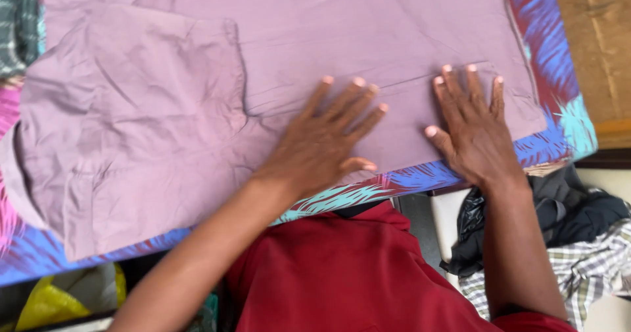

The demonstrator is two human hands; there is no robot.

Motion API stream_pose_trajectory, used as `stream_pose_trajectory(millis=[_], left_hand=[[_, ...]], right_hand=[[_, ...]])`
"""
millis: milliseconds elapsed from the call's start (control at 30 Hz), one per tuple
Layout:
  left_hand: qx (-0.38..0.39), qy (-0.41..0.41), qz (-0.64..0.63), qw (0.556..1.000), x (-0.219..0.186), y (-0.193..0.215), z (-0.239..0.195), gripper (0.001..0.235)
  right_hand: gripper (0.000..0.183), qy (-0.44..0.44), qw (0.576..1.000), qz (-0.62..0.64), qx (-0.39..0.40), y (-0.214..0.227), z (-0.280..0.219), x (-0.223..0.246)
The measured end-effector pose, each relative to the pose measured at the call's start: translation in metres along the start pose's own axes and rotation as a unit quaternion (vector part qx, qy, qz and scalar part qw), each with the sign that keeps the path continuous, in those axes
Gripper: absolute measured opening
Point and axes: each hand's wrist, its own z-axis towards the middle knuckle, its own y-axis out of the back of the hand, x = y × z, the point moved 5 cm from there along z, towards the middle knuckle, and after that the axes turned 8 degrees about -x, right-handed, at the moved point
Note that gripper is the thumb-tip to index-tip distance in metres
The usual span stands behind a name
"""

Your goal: A person meticulously smooths and folds a purple long-sleeved shirt on a patterned surface, eventually placing it on a stack of other folded items.

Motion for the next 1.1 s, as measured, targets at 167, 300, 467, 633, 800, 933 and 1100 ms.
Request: stream_pose_trajectory(millis=[167,300,467,633,800,933,1100], left_hand=[[0.017,0.09,0.014,0.996,0.05,0.071,-0.089,0.085],[0.045,0.203,0.071,0.976,0.076,0.102,-0.17,0.092],[0.051,0.227,0.084,0.969,0.085,0.1,-0.223,0.088],[0.044,0.209,0.078,0.974,0.086,0.104,-0.229,0.089],[0.032,0.199,0.079,0.976,0.087,0.104,-0.23,0.09],[0.029,0.193,0.086,0.977,0.084,0.104,-0.234,0.088],[0.016,0.183,0.089,0.979,0.083,0.106,-0.235,0.087]], right_hand=[[0.069,0.115,0.991,0.063,0.016,-0.013,0.012,0.066],[0.071,0.097,0.994,0.048,0.029,-0.023,0.011,0.063],[0.078,0.026,0.997,0.025,0.066,-0.026,0.007,0.039],[0.077,-0.048,0.995,0.026,0.087,-0.023,-0.001,0.008],[0.075,-0.016,0.997,0.032,0.068,-0.025,-0.007,-0.006],[0.075,-0.011,0.998,0.025,0.065,-0.027,-0.008,-0.009],[0.074,-0.02,0.997,0.023,0.069,-0.032,-0.01,-0.013]])
